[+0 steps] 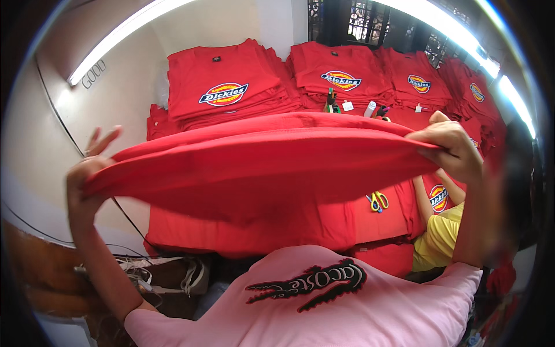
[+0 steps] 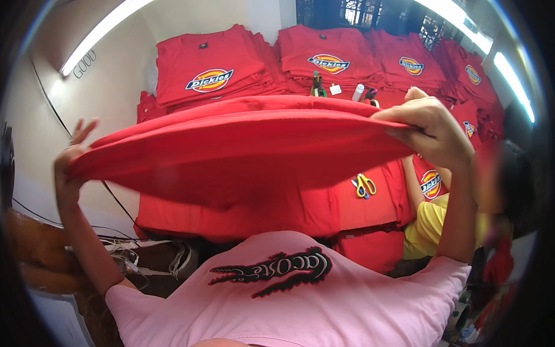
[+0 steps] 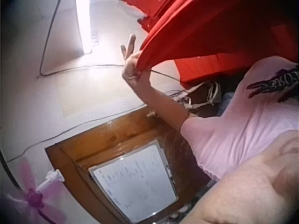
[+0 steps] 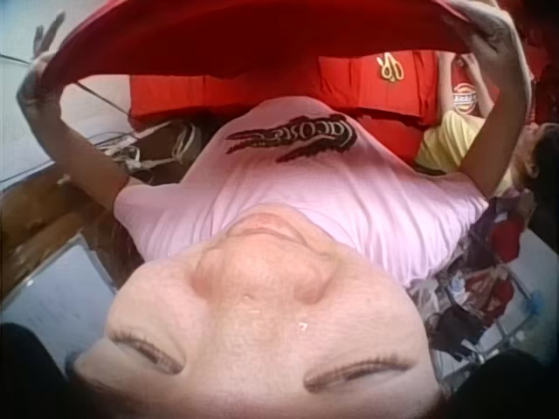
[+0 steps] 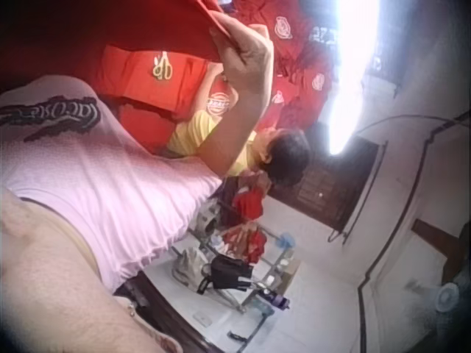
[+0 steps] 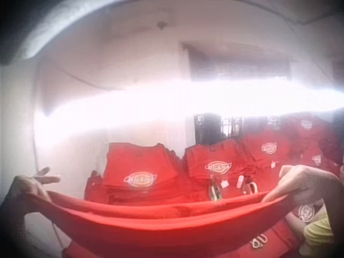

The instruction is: The person processes garments by flattening, aligning, and folding red shirts on a table, occasionally using small shears to trim loose threads.

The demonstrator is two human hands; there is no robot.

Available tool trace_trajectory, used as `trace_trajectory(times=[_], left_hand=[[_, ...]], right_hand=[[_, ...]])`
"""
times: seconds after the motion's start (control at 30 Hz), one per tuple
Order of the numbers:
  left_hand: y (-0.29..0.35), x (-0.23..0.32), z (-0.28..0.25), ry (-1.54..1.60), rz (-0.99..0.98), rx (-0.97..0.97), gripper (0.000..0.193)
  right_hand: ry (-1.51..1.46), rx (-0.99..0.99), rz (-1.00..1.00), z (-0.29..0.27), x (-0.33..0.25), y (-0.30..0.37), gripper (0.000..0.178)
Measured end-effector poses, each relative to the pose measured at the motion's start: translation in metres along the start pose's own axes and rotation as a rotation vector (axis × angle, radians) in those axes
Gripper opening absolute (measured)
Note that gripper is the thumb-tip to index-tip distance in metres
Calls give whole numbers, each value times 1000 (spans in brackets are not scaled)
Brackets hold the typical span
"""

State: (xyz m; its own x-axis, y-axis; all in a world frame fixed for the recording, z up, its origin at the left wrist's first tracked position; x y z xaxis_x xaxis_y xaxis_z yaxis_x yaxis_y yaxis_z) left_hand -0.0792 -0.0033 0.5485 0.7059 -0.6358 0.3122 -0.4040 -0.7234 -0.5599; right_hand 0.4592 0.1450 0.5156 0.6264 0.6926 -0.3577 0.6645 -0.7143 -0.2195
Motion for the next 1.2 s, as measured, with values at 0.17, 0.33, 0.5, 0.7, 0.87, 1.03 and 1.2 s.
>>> trace_trajectory(times=[0.17, 0.33, 0.5, 0.7, 0.87, 1.03, 1.2], left_hand=[[65, 7, -83, -1471, -126, -4, 28], [-40, -16, 129, 361, -230, -647, 24], [-61, -72, 77, -810, 110, -70, 25], [6, 9, 2, -1091, -319, 399, 31], [141, -8, 144, -724, -533, 274, 26], [227, -14, 326, -580, -593, -214, 40], [303, -9, 422, -391, -674, -299, 60]], right_hand=[[-529, 166, -356, -59, 12, 4, 14], [217, 198, -209, -33, 61, -50, 8], [891, 602, -286, -44, 79, -63, 13], [1052, 819, -212, -109, 82, 39, 38], [765, 718, -187, 23, 50, 86, 11], [476, 317, 20, 213, 76, 144, 4], [361, 9, 195, 371, 99, 219, 13]])
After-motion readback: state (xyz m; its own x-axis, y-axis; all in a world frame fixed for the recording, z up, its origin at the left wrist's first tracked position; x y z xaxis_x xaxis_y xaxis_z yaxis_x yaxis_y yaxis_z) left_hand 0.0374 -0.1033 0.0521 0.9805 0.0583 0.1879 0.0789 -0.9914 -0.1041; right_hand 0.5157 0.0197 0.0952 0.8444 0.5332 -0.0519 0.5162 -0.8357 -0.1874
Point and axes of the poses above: each hand's wrist, its own y-axis away from the middle knuckle, its own z-axis out of the palm, x = y × z, the point moved 7 cm from there along -y, towards the middle knuckle, and after that the axes turned 6 degrees about z, right-handed, at the moved point
